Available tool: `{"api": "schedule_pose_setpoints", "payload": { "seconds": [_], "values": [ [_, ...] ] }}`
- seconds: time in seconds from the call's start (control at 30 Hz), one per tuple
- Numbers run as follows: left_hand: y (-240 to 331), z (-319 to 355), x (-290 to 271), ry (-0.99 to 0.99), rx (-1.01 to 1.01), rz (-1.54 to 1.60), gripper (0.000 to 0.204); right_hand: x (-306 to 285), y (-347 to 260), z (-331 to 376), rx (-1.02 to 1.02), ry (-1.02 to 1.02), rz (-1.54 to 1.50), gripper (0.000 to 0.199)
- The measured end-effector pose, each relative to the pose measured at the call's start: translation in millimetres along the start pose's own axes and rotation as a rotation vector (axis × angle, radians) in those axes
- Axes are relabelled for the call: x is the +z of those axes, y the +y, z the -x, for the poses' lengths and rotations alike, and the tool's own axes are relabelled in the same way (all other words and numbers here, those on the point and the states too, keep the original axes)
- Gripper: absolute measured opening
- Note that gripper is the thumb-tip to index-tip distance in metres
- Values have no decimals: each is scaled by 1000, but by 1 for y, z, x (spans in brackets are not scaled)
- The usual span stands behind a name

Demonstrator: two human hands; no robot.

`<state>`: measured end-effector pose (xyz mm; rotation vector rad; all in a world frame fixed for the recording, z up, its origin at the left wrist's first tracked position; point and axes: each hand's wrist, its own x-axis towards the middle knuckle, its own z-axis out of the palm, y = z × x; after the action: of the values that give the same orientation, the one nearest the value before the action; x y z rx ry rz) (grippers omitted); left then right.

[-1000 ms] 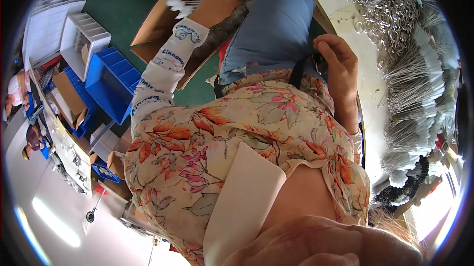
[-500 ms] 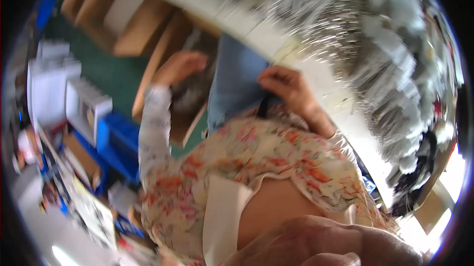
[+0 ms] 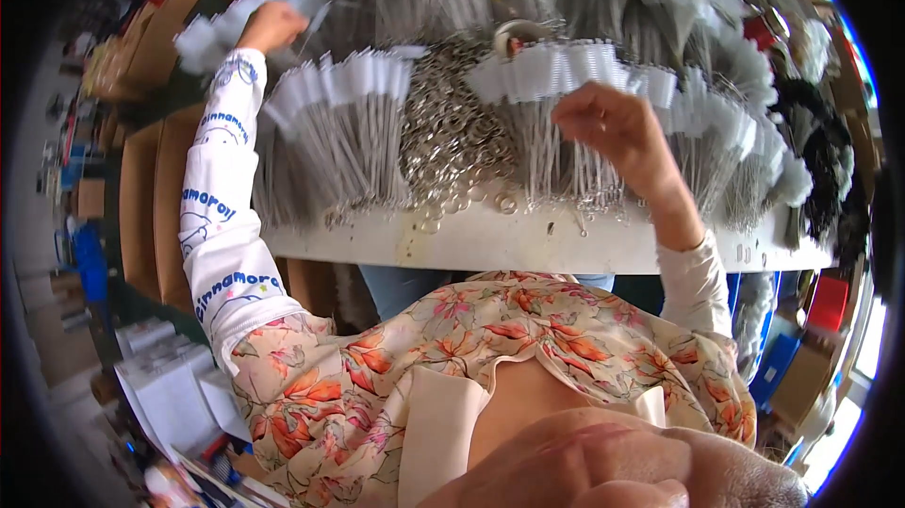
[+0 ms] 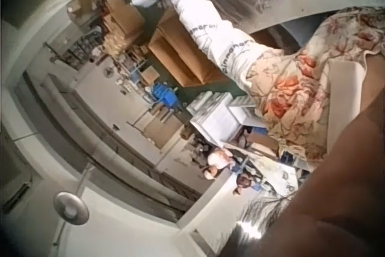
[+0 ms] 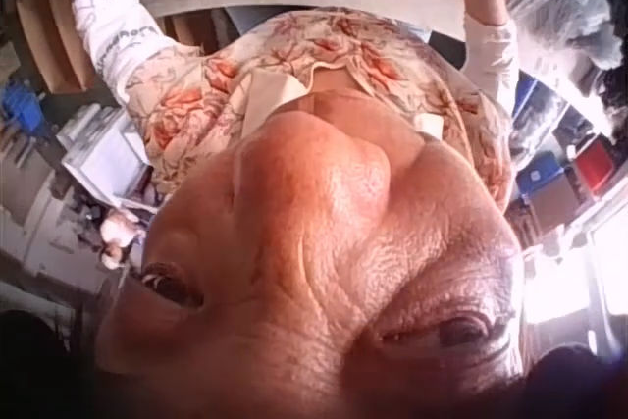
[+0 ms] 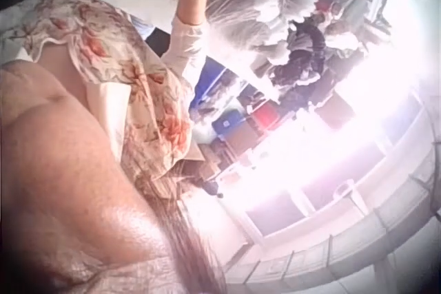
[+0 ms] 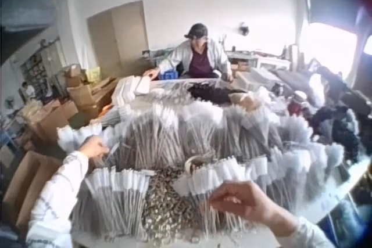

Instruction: The person is assembling small white brushes onto metal rings at a workbench.

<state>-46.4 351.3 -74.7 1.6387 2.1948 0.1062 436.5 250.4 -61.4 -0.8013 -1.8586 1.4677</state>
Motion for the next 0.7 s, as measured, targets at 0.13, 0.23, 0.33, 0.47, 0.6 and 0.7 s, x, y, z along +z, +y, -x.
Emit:
{"api": "schedule_pose_setpoints", "payload": {
  "seconds": [0.13, 0.23, 0.33, 0.47, 0.6, 0.7],
  "values": [
    [-8, -20, 34, 36, -38, -529, 31, -59, -4, -39, -21, 144, 367, 15],
    [4, -21, 38, 36, -53, -519, 29, -98, 6, -88, 34, 161, 607, 17],
    [-3, -15, 30, 181, -74, -407, 25, -115, 36, -159, 66, 106, 648, 19],
    [-12, -20, 10, 678, 69, -210, 23, -100, 79, -245, 40, 165, 911, 23],
    [19, -31, -6, 834, 446, 317, 24, -94, 126, -278, -23, 233, 983, 25],
    [111, -12, 3, 449, 407, 833, 25, -98, 122, -271, -13, 314, 959, 27]
  ]
}}
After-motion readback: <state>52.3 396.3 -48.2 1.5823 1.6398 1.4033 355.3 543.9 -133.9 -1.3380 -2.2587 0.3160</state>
